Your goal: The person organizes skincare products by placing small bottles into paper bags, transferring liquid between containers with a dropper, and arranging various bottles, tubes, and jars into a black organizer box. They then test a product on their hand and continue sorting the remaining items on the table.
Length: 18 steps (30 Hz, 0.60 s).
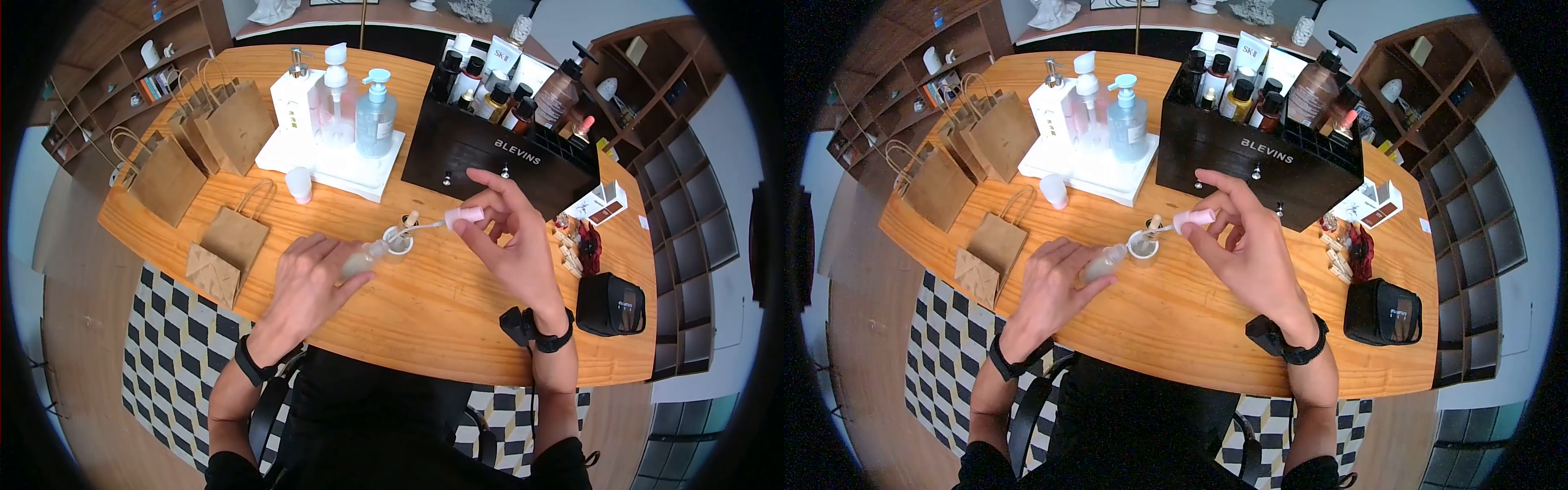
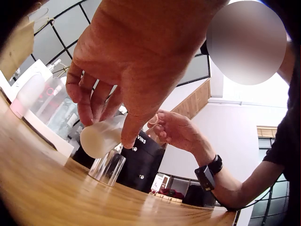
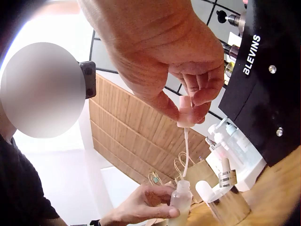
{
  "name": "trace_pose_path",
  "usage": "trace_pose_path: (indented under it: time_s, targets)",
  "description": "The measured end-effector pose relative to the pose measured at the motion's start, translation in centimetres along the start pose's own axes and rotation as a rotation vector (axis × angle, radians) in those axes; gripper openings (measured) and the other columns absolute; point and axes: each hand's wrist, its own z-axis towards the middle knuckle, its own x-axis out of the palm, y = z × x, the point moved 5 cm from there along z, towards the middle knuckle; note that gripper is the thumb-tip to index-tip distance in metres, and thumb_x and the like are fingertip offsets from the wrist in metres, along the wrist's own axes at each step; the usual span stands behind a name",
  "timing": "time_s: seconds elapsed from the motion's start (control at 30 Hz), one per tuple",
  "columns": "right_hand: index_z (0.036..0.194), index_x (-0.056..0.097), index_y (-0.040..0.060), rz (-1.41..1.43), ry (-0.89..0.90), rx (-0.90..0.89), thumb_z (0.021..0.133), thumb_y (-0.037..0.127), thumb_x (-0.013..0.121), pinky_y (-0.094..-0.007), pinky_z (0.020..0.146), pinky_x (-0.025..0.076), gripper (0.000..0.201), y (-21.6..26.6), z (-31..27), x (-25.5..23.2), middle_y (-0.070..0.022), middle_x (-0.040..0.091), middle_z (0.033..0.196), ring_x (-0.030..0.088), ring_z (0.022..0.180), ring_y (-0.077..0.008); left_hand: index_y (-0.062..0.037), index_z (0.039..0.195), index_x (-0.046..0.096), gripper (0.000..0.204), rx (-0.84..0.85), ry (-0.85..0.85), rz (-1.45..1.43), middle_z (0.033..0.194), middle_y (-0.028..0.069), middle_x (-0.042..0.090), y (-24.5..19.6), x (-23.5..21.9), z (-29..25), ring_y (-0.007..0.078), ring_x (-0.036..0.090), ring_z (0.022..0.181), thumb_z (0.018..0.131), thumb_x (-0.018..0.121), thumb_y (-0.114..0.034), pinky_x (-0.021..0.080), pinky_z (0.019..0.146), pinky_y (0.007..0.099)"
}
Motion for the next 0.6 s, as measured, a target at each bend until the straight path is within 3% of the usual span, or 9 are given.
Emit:
trace_pose_path:
  time_s: [0.33,0.6]
  targets:
    - [0.14,0.062,0.0024,-0.214,0.001,-0.13,0.087,0.001,0.08,-0.0297,0.06,0.055,0.055,0.8,-0.4,1.0,-0.0099,0.077,0.101,0.07,0.069,-0.0155,0.0008,0.108,0.077,0.039,-0.024,0.035,0.019,0.086,0.0147,0.074,0.1,-0.3,0.0,0.033,0.07,0.083,0.08,0.09,-0.023,0.056,0.08,0.0426]
    - [0.135,0.066,0.0034,-0.309,0.051,-0.202,0.085,0.001,0.079,-0.0333,0.062,0.057,0.052,1.2,-0.6,1.5,-0.0103,0.077,0.099,0.071,0.068,-0.02,0.0002,0.108,0.077,0.04,-0.029,0.018,0.007,0.082,0.0133,0.071,0.3,-0.1,-0.2,0.032,0.067,0.081,0.079,0.09,-0.023,0.054,0.077,0.0432]
